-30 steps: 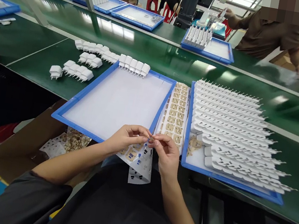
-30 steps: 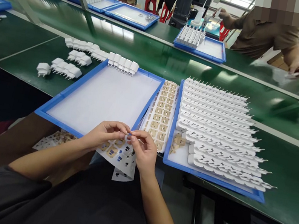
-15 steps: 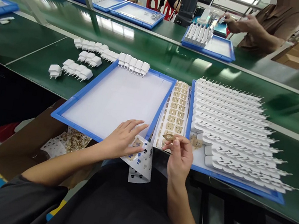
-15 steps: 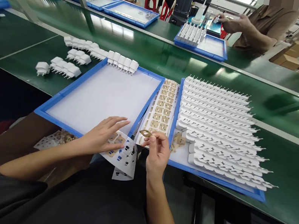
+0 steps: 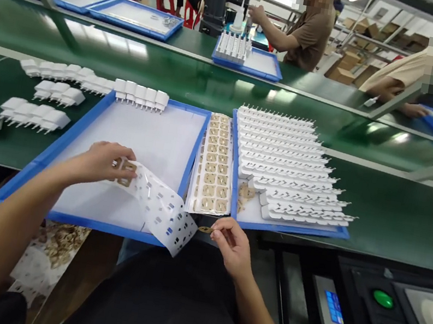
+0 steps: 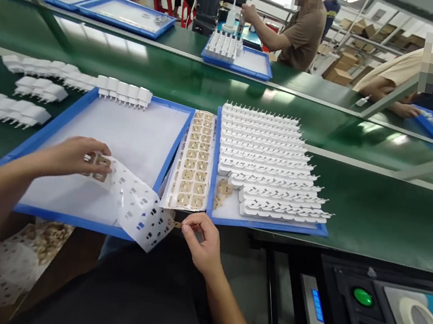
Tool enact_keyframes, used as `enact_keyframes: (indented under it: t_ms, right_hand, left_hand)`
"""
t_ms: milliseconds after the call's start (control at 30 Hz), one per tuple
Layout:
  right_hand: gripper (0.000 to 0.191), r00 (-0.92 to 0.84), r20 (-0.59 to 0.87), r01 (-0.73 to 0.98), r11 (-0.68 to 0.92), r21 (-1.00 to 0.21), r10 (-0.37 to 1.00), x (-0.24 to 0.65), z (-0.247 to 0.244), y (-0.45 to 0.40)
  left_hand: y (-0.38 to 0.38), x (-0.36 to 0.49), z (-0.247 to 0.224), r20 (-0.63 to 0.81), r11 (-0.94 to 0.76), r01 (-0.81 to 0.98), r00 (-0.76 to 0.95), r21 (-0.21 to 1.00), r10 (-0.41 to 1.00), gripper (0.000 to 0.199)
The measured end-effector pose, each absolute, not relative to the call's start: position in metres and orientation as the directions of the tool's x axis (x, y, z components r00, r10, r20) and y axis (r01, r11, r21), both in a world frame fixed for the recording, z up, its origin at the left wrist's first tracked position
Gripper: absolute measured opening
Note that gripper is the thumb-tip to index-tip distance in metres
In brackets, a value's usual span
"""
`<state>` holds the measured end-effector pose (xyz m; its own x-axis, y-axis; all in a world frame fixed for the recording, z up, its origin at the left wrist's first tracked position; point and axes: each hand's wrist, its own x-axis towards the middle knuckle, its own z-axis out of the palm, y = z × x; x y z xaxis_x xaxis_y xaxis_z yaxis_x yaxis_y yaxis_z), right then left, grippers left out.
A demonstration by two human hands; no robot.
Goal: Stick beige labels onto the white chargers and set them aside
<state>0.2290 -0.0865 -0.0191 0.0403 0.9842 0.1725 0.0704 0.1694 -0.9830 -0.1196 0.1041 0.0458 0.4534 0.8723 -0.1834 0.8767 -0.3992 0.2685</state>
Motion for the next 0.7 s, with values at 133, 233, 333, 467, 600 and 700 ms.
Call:
enact_keyframes:
  t_ms: [133,233,333,467,600,700]
  right_hand:
    - [0.009,0.086,0.16,0.09,0.152,-0.984,0.983,0.238,-0.026,-0.105]
    - [0.007,0.095,0.186,0.101,0.176,-0.979,0.978,0.238,-0.025,-0.111]
    - [0.008,0.1,0.214,0.132,0.2,-0.971,0.972,0.235,-0.018,-0.109]
    - [0.008,0.118,0.243,0.174,0.221,-0.96,0.963,0.237,-0.011,-0.106]
    - [0.007,0.165,0.254,0.21,0.218,-0.953,0.953,0.245,-0.011,-0.11]
    - [0.007,0.213,0.254,0.184,0.217,-0.959,0.943,0.248,-0.015,-0.11]
  left_hand:
    - [0.127,-0.103,0.05,-0.043,-0.467,0.879,0.472,0.092,0.88,0.042]
    - [0.122,-0.037,0.063,0.116,-0.636,0.748,0.626,0.188,0.771,0.042]
    - [0.107,0.056,0.068,0.301,-0.811,0.533,0.754,0.24,0.584,0.037]
    - [0.091,0.158,0.052,0.371,-0.9,0.409,0.821,0.148,0.434,0.045]
    - [0.087,0.193,0.036,0.354,-0.896,0.426,0.825,0.121,0.44,0.031]
    - [0.086,0.179,0.042,0.386,-0.906,0.374,0.819,0.201,0.424,0.022]
